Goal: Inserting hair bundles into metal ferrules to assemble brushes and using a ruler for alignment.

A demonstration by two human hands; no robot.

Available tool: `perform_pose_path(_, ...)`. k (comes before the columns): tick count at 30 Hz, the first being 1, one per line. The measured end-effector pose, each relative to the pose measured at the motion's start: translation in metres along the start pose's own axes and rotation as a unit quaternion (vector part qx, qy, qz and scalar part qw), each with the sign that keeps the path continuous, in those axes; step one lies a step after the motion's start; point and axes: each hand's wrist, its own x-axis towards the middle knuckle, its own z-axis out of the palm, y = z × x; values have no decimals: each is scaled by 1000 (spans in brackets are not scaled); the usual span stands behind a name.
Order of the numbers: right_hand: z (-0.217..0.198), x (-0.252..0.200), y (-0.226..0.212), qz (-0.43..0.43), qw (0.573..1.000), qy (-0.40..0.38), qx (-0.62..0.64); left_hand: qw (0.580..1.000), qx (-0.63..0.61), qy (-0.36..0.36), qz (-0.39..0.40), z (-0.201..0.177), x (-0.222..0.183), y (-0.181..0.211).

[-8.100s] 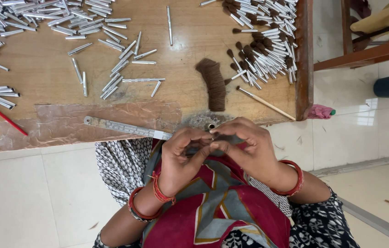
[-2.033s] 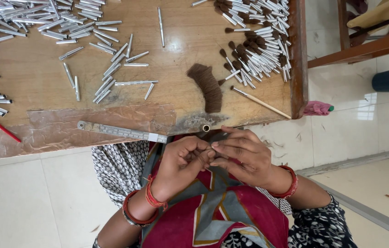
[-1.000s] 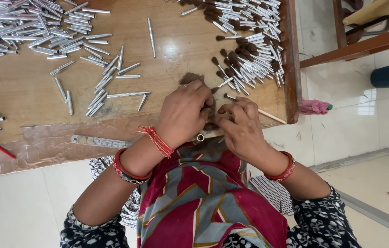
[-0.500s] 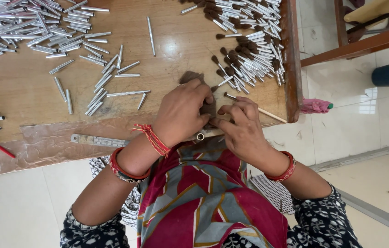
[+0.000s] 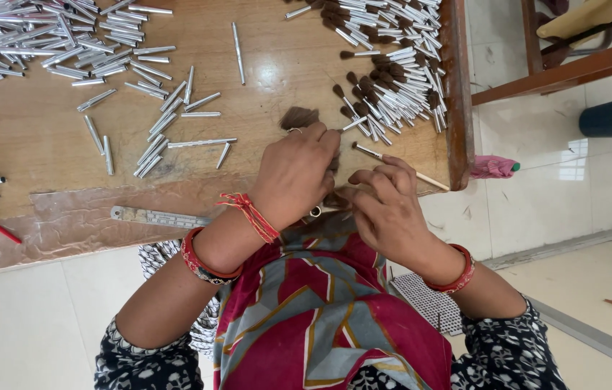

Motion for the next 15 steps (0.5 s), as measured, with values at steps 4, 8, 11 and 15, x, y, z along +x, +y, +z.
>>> perform_pose_path(4,-11,6,-9,2,999,-11,30,1000,0,12,7,2,-3,0)
perform_pose_path(8,-8,3,-7,-5,999,-47,-20,998,-25,51,9,-8,-12,6)
perform_pose_path(11,-4,-3,-6,-30,998,-46,-36,992,-68,103,7,-24,-30,14)
perform_pose_path(15,-1,-12,-8,-114,986,-32,-120,978,-126,168,-23,-42,-61,21)
